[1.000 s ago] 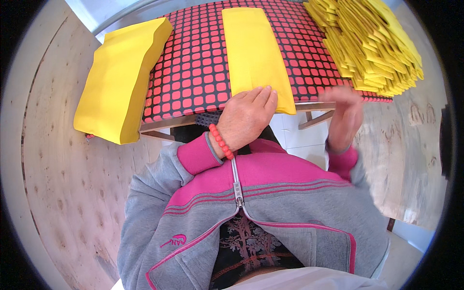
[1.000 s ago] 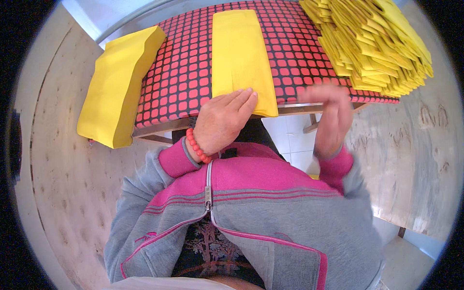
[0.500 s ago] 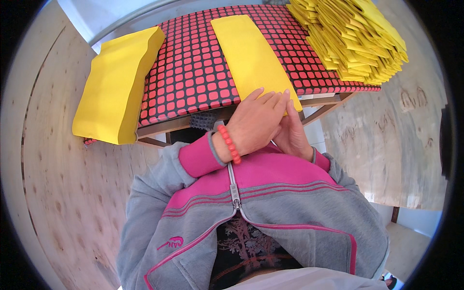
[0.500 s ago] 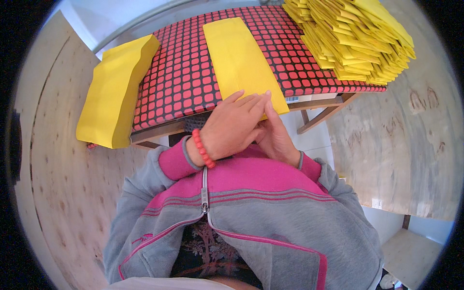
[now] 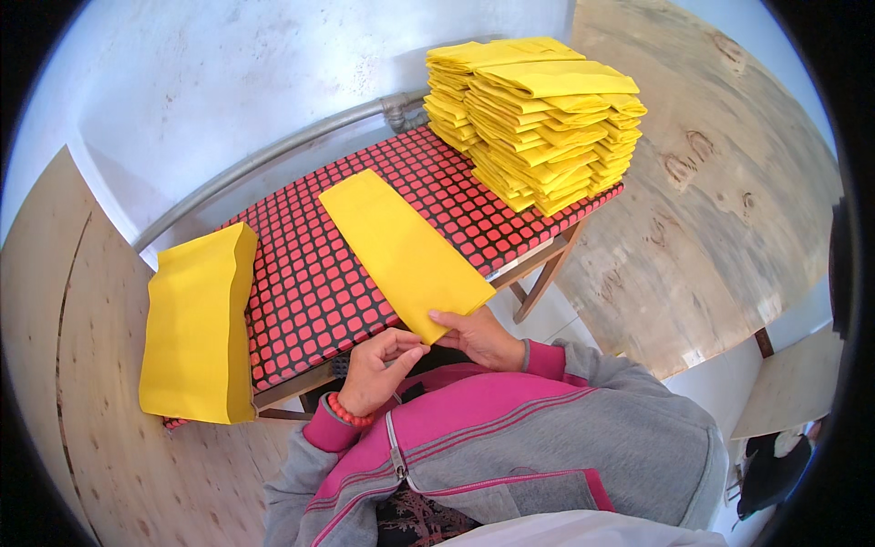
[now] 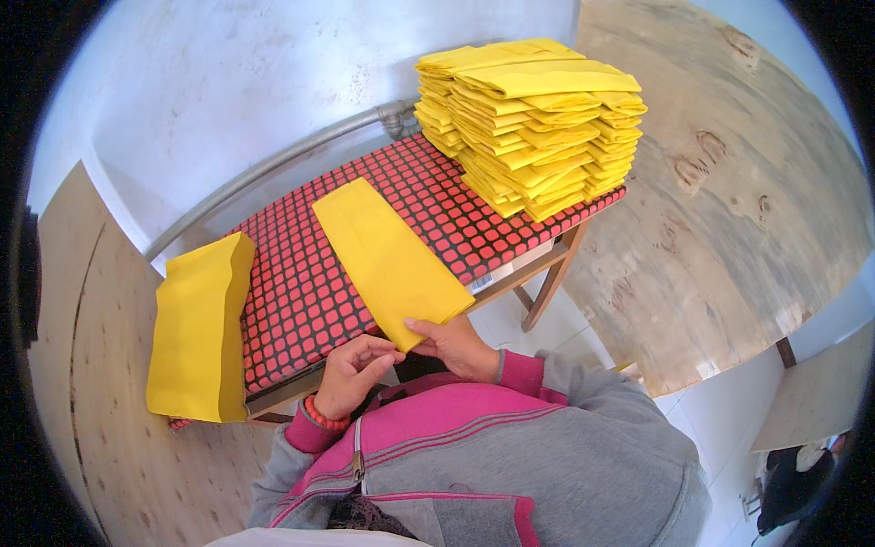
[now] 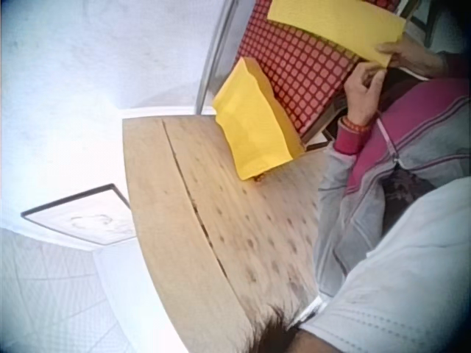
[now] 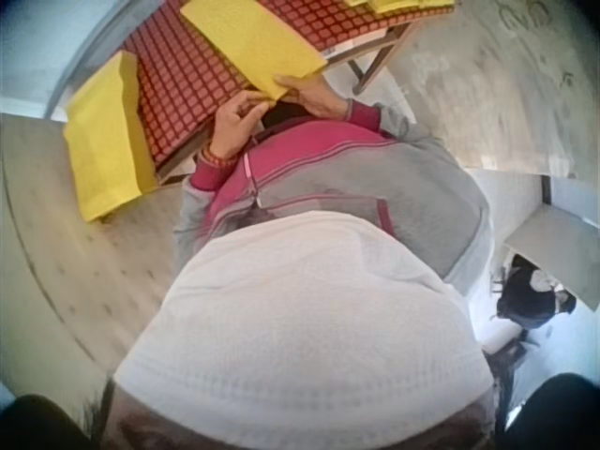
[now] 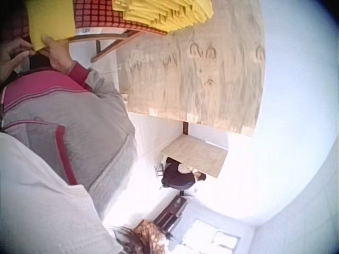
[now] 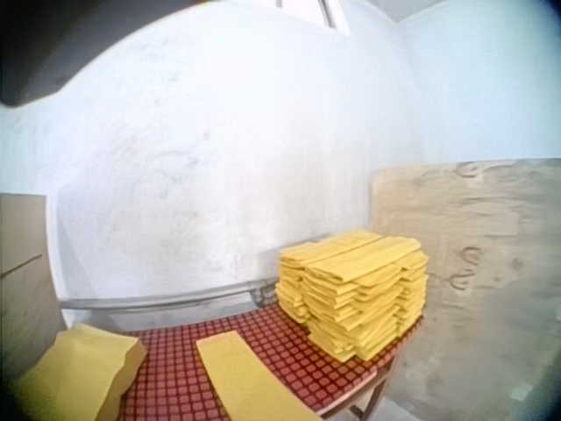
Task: The person repeatedly folds yellow paper sheets by hand on a patterned table, aligning edges and pressing creases. Folded sheets are stacked to the right while new sheets are taken from a pile on the left.
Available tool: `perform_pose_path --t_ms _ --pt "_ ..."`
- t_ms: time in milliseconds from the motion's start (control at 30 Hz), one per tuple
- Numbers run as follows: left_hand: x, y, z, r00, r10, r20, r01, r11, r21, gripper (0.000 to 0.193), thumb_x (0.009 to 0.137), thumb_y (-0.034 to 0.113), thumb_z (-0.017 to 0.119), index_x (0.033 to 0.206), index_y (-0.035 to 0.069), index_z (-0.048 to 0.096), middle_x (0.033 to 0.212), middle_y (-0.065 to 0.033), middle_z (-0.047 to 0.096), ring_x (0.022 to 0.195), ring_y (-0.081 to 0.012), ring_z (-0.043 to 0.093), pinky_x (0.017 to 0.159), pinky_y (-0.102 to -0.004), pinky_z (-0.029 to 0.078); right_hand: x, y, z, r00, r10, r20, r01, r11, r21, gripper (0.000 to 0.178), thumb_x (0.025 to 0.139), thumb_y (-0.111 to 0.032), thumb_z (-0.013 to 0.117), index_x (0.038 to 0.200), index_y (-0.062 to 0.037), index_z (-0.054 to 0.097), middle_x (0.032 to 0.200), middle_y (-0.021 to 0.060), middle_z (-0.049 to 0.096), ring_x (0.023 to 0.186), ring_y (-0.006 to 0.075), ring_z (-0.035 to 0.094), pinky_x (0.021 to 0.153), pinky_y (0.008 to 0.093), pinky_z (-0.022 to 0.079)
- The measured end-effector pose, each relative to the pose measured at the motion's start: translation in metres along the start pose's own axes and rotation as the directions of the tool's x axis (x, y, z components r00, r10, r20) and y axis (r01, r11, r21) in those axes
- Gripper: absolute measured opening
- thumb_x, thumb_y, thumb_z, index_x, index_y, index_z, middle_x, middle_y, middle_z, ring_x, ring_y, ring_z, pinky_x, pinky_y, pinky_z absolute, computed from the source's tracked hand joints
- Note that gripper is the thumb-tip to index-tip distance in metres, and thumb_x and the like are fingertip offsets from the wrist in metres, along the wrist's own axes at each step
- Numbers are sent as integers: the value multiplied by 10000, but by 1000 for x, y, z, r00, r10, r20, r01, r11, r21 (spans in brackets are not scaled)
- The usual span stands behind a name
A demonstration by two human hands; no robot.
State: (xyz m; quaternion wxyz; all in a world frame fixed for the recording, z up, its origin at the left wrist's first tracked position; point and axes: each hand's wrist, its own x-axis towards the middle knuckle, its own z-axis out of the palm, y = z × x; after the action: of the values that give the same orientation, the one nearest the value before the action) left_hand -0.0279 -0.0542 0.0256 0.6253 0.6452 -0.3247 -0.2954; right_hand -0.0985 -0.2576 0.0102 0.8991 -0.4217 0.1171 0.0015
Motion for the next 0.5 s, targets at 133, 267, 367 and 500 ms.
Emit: perform_pose_path --t_ms 133,267,367,500 --pt "6 -19 -6 988 -147 52 150 986 -72 205 1018 97 627 1170 -40 630 1090 -123 742 1034 -172 713 906 -278 544 -11 -17 -21 992 27 -124 -44 989 -138 473 991 -138 665 1427 -74 494 1285 92 672 1112 240 710 884 397 621" --pt "9 -26 -3 977 -155 146 171 980 -103 204 1034 114 603 1171 -37 626 1105 -141 740 1040 -191 710 928 -313 553 -23 -42 -49 992 31 -121 -52 983 -174 476 986 -182 675 1421 -88 509 1268 75 680 1092 215 716 867 371 619" --pt "12 -36 1 974 -164 159 181 979 -95 206 1043 120 595 1180 -31 624 1110 -141 740 1040 -189 705 930 -328 558 -20 -46 -61 995 -23 -98 6 987 -163 470 991 -183 670 1424 -92 511 1273 57 678 1111 196 700 904 370 601" --pt "10 -58 2 984 -37 177 40 999 -17 218 1031 146 628 1135 -44 651 1040 -121 741 995 -170 705 881 -302 563 -8 -43 -69 991 -11 -130 3 998 -60 400 1000 -211 677 1362 -74 576 1247 26 687 1064 156 694 818 328 597"
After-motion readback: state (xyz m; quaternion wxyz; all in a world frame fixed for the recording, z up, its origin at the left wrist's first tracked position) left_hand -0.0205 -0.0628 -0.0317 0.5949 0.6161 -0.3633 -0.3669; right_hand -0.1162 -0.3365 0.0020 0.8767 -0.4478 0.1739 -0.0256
